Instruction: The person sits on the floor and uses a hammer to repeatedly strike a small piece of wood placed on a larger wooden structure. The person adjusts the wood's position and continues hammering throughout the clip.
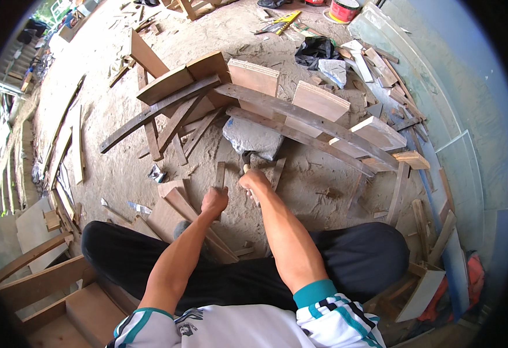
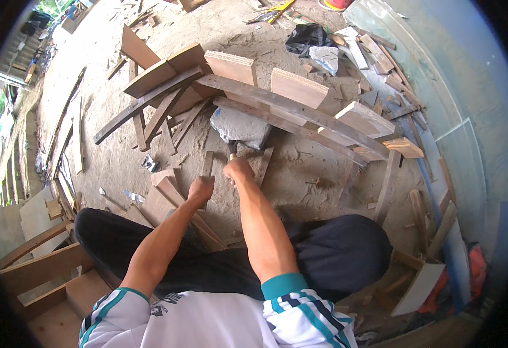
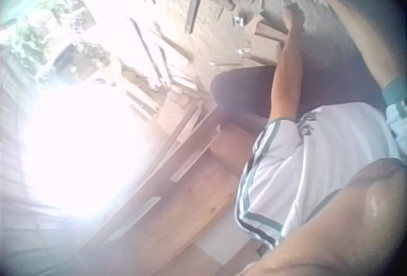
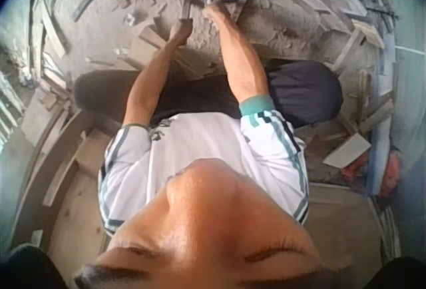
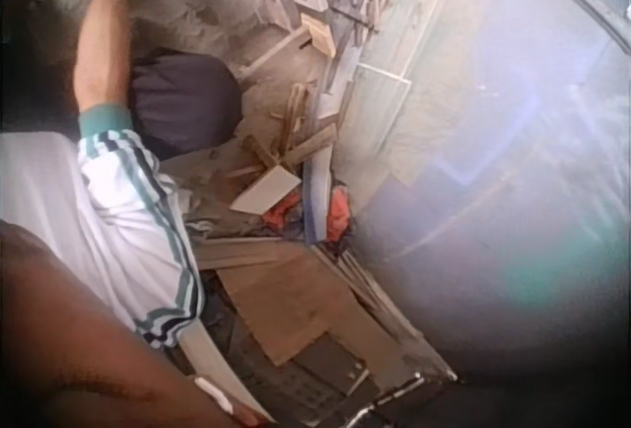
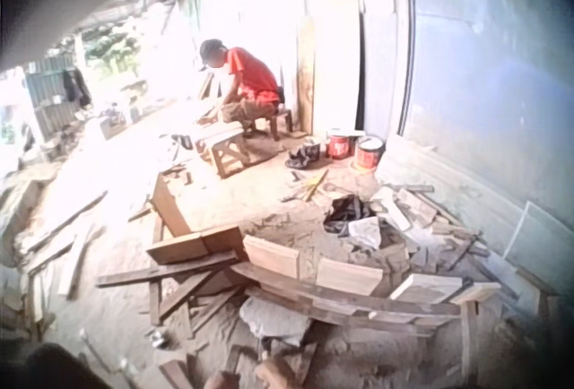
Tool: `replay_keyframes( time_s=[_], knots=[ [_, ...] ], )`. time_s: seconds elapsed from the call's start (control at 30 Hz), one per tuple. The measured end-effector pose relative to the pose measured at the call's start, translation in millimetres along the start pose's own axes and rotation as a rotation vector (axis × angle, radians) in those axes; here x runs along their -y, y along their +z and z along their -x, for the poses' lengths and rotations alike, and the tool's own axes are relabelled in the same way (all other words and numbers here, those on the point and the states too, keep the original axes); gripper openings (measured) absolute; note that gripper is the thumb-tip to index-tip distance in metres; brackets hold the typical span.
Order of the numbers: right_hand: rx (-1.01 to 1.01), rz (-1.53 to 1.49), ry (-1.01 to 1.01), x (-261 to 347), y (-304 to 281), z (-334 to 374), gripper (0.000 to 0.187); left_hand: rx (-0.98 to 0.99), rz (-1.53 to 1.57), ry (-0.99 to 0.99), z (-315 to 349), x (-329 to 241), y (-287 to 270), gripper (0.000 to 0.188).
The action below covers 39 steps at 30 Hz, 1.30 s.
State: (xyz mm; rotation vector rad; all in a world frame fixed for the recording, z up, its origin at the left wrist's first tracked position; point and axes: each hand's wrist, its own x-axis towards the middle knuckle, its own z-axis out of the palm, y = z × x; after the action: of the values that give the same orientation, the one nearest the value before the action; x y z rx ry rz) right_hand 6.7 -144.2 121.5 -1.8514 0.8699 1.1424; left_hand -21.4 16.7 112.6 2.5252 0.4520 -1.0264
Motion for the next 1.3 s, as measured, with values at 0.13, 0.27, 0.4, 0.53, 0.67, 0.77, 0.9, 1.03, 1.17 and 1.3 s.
replay_keyframes(
  time_s=[0.13,0.27,0.4,0.53,0.67,0.77,0.9,1.03,1.17,1.3],
  knots=[
    [-0.003,-0.010,-0.012,-4,-2,-7,0.025,0.078,0.237,0.004,-8,9,7,0.063],
    [0.029,-0.054,-0.018,-8,-5,-4,0.028,0.192,0.646,-0.203,21,11,17,0.061],
    [0.037,-0.066,-0.001,-4,-9,7,0.031,0.093,0.481,-0.112,27,8,25,0.053],
    [0.053,-0.101,0.032,-1,-11,13,0.036,0.038,0.370,-0.037,25,19,19,0.038],
    [0.059,-0.066,0.056,-1,-16,8,0.037,0.044,0.376,-0.013,17,27,22,0.032],
    [0.035,-0.068,0.051,0,-12,7,0.037,0.033,0.385,0.055,10,38,22,0.032],
    [0.051,-0.019,0.070,4,-14,7,0.035,0.129,0.443,0.012,17,24,3,0.028],
    [0.066,-0.039,0.059,-2,-15,-2,0.026,0.288,0.418,-0.010,2,15,-15,0.030],
    [0.026,0.085,-0.018,9,-15,4,0.029,0.476,0.172,0.237,-37,31,-52,0.032],
    [-0.038,0.192,-0.070,5,-18,-2,0.031,0.558,0.234,-0.075,-49,7,-101,0.040]
  ],
)
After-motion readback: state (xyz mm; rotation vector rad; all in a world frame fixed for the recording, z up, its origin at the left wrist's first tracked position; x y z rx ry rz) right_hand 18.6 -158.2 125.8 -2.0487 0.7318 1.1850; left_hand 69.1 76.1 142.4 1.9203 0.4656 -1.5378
